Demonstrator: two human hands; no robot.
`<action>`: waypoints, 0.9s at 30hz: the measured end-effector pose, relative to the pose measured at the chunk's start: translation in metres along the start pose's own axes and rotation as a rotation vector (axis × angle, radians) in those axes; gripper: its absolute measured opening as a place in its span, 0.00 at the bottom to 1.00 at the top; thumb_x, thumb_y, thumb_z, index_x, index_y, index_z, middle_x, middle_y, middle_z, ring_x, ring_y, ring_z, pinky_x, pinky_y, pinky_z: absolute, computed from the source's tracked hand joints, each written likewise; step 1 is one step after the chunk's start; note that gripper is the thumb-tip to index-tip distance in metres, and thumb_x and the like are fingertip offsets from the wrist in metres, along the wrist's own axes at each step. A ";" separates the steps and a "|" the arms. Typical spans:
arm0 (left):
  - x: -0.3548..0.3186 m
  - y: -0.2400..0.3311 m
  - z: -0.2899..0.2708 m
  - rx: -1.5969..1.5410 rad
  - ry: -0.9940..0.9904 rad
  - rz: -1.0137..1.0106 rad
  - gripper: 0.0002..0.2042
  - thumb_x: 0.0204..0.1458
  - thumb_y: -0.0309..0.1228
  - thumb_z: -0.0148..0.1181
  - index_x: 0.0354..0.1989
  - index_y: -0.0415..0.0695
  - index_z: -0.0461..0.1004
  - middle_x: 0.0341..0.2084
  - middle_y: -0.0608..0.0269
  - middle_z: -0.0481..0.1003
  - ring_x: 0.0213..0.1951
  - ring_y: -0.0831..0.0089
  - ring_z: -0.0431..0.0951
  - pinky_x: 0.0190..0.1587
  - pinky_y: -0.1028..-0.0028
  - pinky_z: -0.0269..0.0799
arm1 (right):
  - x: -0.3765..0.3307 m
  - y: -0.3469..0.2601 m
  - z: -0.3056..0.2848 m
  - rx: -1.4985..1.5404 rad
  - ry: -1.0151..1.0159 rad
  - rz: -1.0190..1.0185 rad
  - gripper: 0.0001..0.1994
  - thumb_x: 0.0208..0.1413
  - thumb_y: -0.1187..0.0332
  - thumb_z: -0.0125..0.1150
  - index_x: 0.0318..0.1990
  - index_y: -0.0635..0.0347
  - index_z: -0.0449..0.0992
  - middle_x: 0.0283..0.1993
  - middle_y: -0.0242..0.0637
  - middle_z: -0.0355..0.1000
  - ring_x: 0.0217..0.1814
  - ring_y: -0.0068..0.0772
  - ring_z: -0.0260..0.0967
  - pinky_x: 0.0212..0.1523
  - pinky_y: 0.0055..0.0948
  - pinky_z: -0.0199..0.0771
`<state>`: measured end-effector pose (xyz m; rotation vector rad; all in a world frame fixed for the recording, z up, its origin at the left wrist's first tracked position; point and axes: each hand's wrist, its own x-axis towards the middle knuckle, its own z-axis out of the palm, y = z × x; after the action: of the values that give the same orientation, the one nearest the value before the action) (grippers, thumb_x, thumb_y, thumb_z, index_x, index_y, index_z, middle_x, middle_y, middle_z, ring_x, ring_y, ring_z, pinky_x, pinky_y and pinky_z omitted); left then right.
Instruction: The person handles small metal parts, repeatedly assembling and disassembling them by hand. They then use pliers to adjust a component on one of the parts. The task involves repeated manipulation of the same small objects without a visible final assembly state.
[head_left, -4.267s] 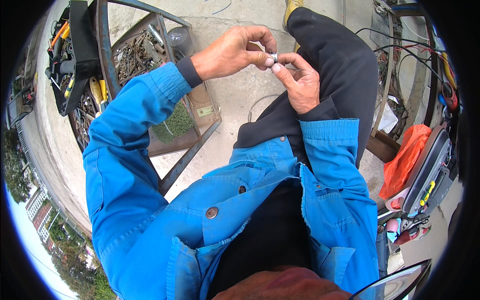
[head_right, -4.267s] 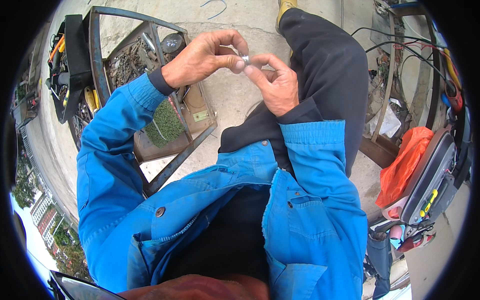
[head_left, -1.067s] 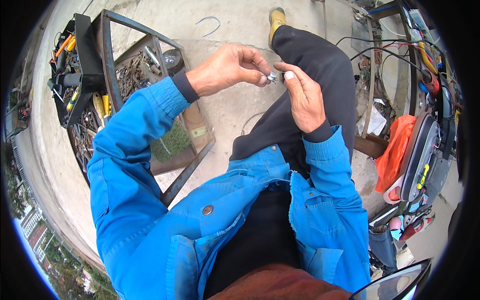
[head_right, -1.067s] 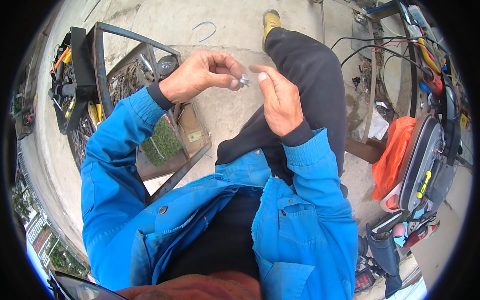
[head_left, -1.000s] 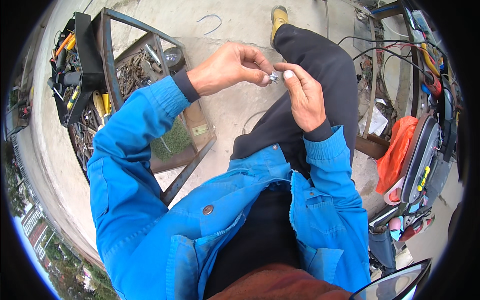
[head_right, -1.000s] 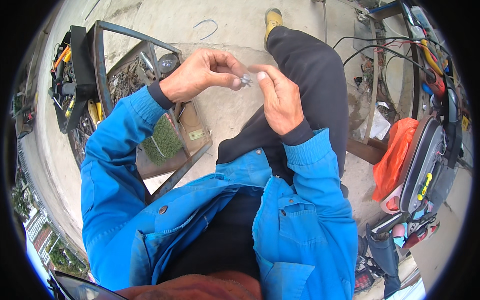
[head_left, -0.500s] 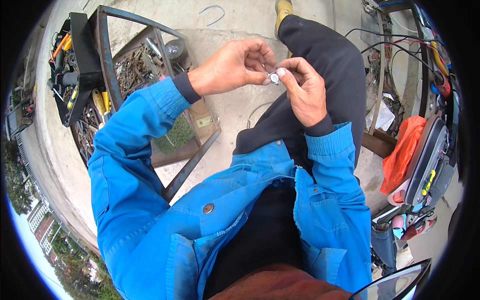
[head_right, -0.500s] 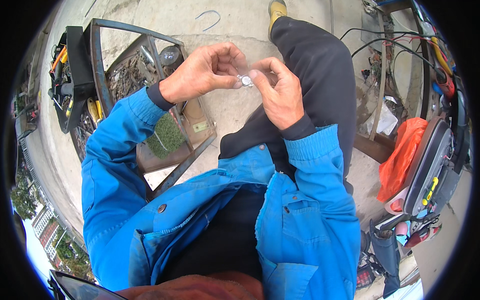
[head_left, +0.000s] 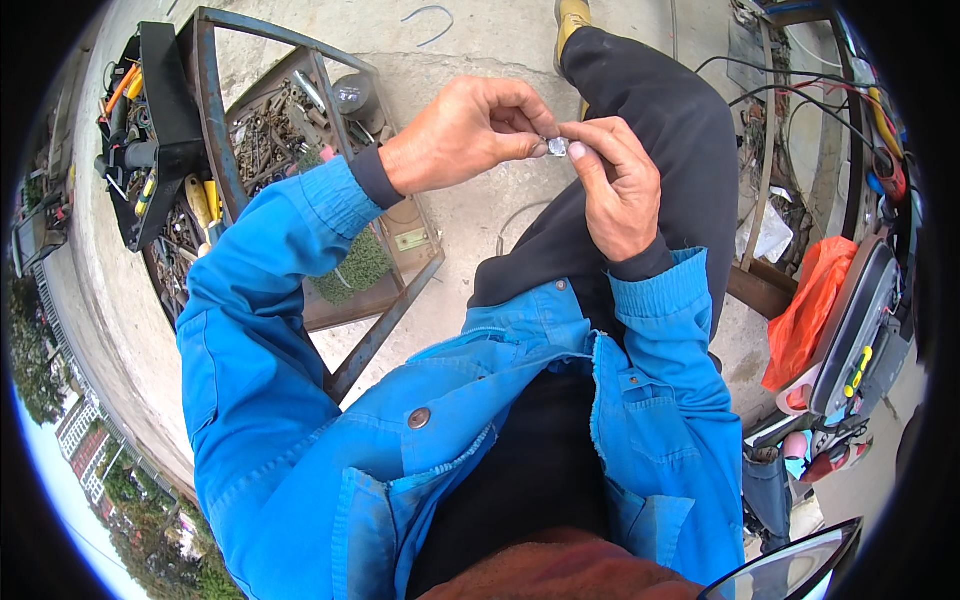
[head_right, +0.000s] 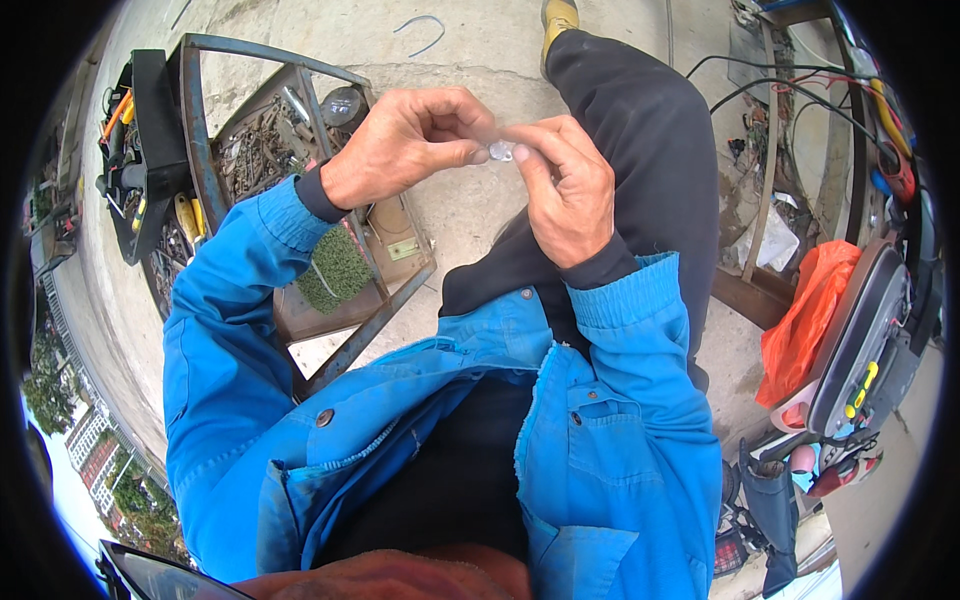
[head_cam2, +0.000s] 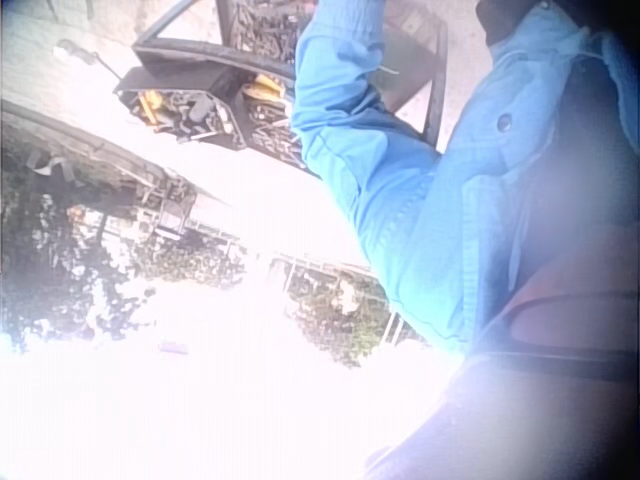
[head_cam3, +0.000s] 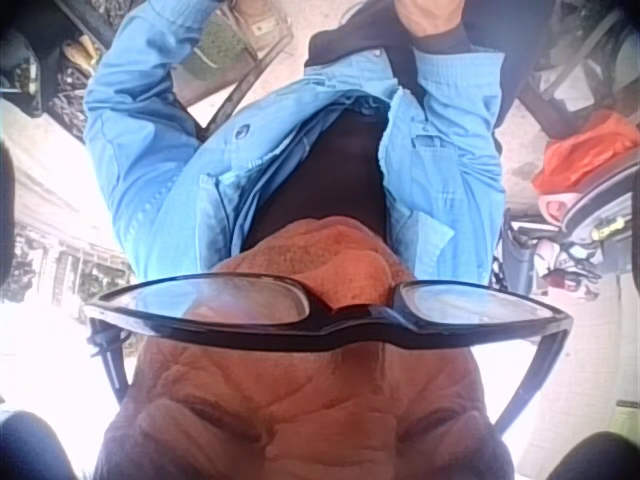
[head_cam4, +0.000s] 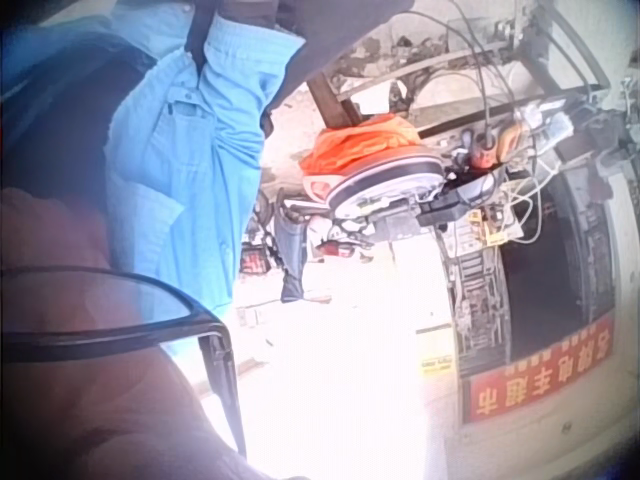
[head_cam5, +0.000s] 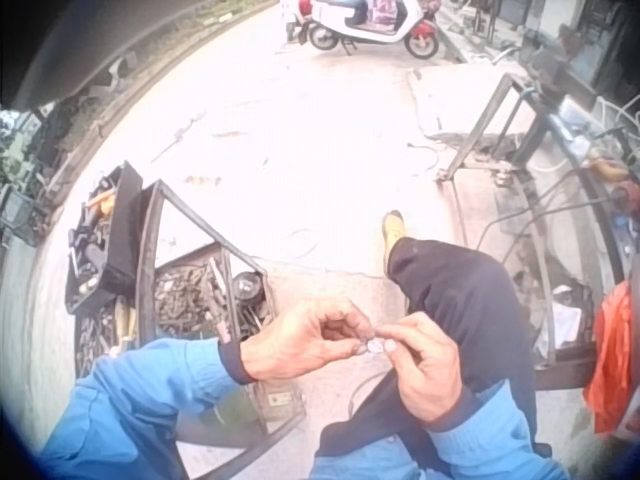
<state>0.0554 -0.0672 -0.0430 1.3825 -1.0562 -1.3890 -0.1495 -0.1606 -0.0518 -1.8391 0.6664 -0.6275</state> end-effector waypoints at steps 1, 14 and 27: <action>0.000 -0.001 0.000 -0.002 0.009 0.013 0.08 0.58 0.16 0.65 0.44 0.38 0.79 0.39 0.66 0.80 0.44 0.79 0.81 0.52 0.76 0.80 | 0.000 0.000 0.000 0.000 -0.006 -0.001 0.09 0.62 0.80 0.61 0.47 0.64 0.83 0.39 0.37 0.75 0.35 0.27 0.73 0.36 0.25 0.72; 0.003 -0.006 0.001 0.022 0.131 0.177 0.04 0.57 0.18 0.65 0.40 0.36 0.80 0.37 0.61 0.83 0.42 0.75 0.84 0.47 0.74 0.84 | -0.004 -0.015 -0.004 -0.111 -0.011 0.057 0.17 0.55 0.67 0.76 0.50 0.64 0.81 0.37 0.36 0.74 0.28 0.26 0.67 0.30 0.28 0.71; -0.001 0.000 0.006 0.180 0.173 0.262 0.07 0.55 0.13 0.63 0.39 0.37 0.80 0.43 0.62 0.78 0.45 0.76 0.82 0.49 0.75 0.83 | -0.002 -0.012 0.011 -0.044 0.006 0.083 0.24 0.56 0.66 0.78 0.56 0.69 0.79 0.43 0.37 0.72 0.35 0.22 0.68 0.35 0.24 0.73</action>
<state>0.0489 -0.0658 -0.0426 1.4065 -1.2201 -0.9867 -0.1415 -0.1479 -0.0446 -1.8409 0.7619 -0.5676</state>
